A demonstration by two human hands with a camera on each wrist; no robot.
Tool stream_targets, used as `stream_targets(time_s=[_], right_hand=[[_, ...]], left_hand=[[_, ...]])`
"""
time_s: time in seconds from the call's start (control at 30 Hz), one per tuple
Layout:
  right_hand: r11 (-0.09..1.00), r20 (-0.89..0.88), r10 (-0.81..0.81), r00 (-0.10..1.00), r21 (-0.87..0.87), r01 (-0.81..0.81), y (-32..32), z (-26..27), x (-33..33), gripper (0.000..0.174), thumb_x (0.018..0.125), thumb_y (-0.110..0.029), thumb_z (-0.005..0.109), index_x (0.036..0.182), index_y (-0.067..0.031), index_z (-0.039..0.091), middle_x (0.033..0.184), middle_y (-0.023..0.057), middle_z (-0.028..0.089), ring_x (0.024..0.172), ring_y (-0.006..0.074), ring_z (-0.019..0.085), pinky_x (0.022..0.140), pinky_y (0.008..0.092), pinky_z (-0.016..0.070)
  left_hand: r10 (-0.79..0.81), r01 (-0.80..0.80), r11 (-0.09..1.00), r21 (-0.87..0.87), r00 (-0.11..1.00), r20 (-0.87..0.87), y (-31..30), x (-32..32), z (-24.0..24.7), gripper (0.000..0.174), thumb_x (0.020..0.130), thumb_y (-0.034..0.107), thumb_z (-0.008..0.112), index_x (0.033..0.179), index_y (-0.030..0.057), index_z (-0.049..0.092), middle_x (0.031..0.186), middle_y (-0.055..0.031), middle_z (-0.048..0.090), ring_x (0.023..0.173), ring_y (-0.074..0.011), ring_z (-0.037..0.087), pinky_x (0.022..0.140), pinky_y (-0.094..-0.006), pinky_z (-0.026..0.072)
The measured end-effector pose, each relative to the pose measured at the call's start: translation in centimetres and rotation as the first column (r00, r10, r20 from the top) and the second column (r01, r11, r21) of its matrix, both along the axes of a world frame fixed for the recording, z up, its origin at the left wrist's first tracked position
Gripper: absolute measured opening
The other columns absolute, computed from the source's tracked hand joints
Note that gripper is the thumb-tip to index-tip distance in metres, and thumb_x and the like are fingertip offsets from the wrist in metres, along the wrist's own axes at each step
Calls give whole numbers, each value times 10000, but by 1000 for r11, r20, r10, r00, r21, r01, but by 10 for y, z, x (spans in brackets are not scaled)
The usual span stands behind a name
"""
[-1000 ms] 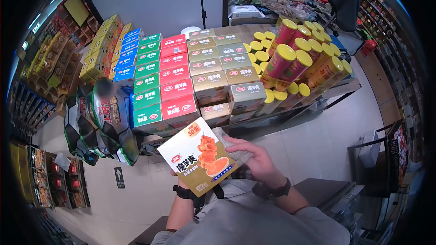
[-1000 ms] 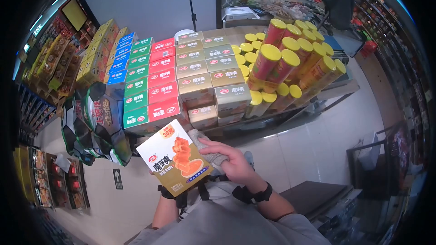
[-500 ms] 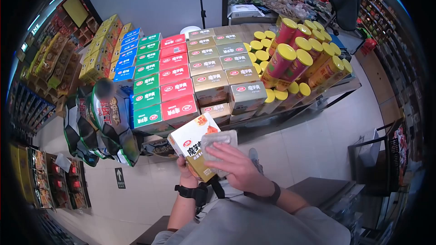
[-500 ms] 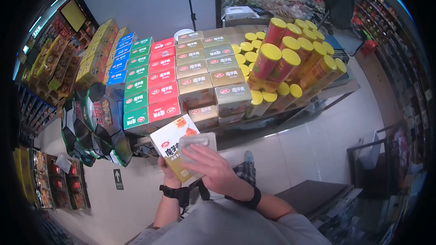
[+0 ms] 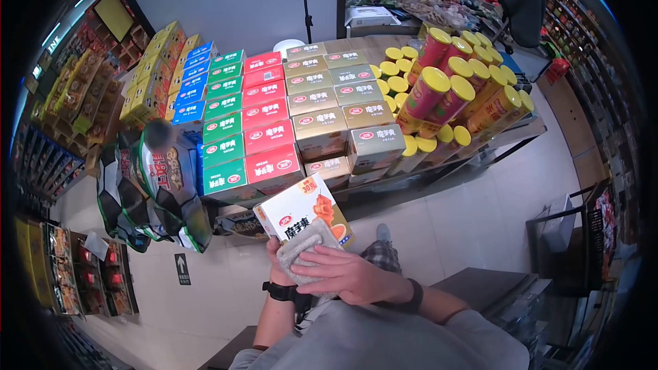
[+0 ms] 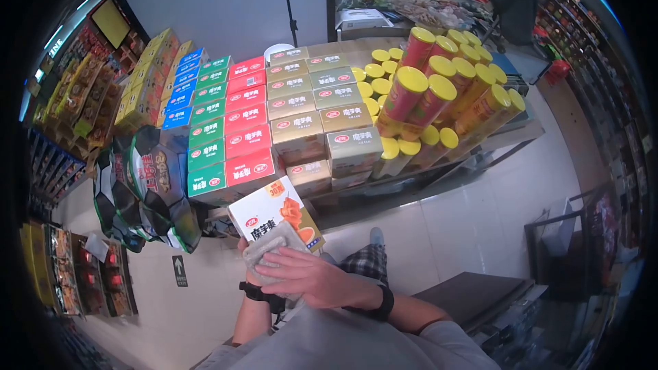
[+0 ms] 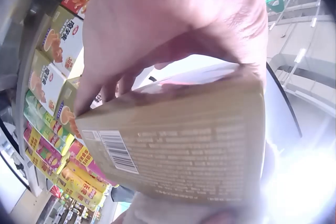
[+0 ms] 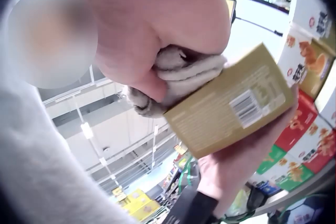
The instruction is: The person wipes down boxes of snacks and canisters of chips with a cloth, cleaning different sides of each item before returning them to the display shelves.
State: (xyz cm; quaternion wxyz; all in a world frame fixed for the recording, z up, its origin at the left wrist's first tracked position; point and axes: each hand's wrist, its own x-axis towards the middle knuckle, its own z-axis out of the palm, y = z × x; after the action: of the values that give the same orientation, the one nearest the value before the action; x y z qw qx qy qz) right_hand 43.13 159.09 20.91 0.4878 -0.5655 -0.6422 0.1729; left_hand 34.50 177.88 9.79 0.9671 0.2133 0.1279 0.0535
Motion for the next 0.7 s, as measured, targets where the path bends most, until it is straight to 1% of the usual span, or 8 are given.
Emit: stream_targets(time_s=[0.07, 0.17, 0.27, 0.4, 0.47, 0.53, 0.6, 0.7], right_hand=[[1000, -40, 12, 999, -25, -13, -4, -8, 16, 756, 635, 157, 422, 1290, -123, 675, 1514, 139, 488, 1461, 378, 358, 1231, 526, 232], [864, -188, -502, 844, -152, 480, -5, -8, 34, 727, 692, 169, 403, 1302, -122, 672, 1541, 161, 451, 1490, 398, 296, 1236, 507, 200], [953, -153, -302, 941, -59, 297, 0, 7, 23, 725, 700, 191, 416, 1296, -128, 677, 1525, 165, 471, 1478, 393, 325, 1232, 512, 210], [999, -116, -20, 993, 35, 25, 3, 1, 25, 708, 726, 220, 482, 1293, -153, 682, 1473, 146, 536, 1440, 386, 397, 1229, 509, 229], [996, -175, -64, 983, 46, 73, 3, -13, 38, 703, 719, 207, 452, 1302, -117, 672, 1518, 171, 480, 1479, 374, 336, 1236, 482, 204], [878, -399, -470, 787, -115, 466, 2, -15, 49, 731, 683, 169, 410, 1330, -79, 643, 1558, 200, 418, 1514, 354, 262, 1232, 463, 194], [872, -467, -473, 747, -122, 475, 4, -7, 45, 736, 695, 154, 393, 1356, -74, 622, 1573, 232, 376, 1533, 338, 199, 1235, 436, 159], [979, -291, -202, 935, -52, 195, 6, 5, 30, 786, 688, 180, 378, 1387, -101, 602, 1582, 167, 389, 1529, 361, 203, 1251, 465, 129]], left_hand=[[77, -77, 997, -9, 991, 110, -5, 5, 3, 920, 737, 473, 809, 1450, 13, 456, 1394, -175, 584, 1239, -343, 602, 1096, -472, 468], [-8, 4, 1000, 21, 982, 187, 4, -2, -20, 850, 771, 398, 804, 1437, -7, 465, 1382, -163, 596, 1222, -306, 618, 1077, -457, 485], [-126, 112, 991, 73, 965, 228, 11, -6, -36, 794, 786, 339, 810, 1422, -10, 486, 1361, -155, 610, 1214, -283, 625, 1044, -444, 512], [-18, 16, 993, -114, 1000, -12, 8, -10, -40, 770, 765, 274, 826, 1402, -14, 504, 1344, -151, 624, 1194, -285, 637, 1033, -433, 520], [-103, 136, 983, -123, 964, 245, 7, -6, -30, 736, 788, 238, 801, 1409, -11, 495, 1346, -153, 622, 1191, -278, 638, 1033, -424, 519], [-143, 156, 987, -39, 962, 232, 1, -3, -13, 717, 797, 211, 787, 1412, -9, 491, 1349, -154, 620, 1187, -274, 640, 1030, -418, 520], [-180, 175, 984, 42, 959, 219, -2, -1, -9, 699, 806, 184, 772, 1415, -6, 488, 1351, -154, 618, 1183, -269, 641, 1026, -412, 522], [-193, 189, 979, 81, 980, 47, 4, 1, -19, 670, 831, 179, 747, 1419, -3, 481, 1358, -140, 606, 1189, -273, 638, 1022, -412, 524]])
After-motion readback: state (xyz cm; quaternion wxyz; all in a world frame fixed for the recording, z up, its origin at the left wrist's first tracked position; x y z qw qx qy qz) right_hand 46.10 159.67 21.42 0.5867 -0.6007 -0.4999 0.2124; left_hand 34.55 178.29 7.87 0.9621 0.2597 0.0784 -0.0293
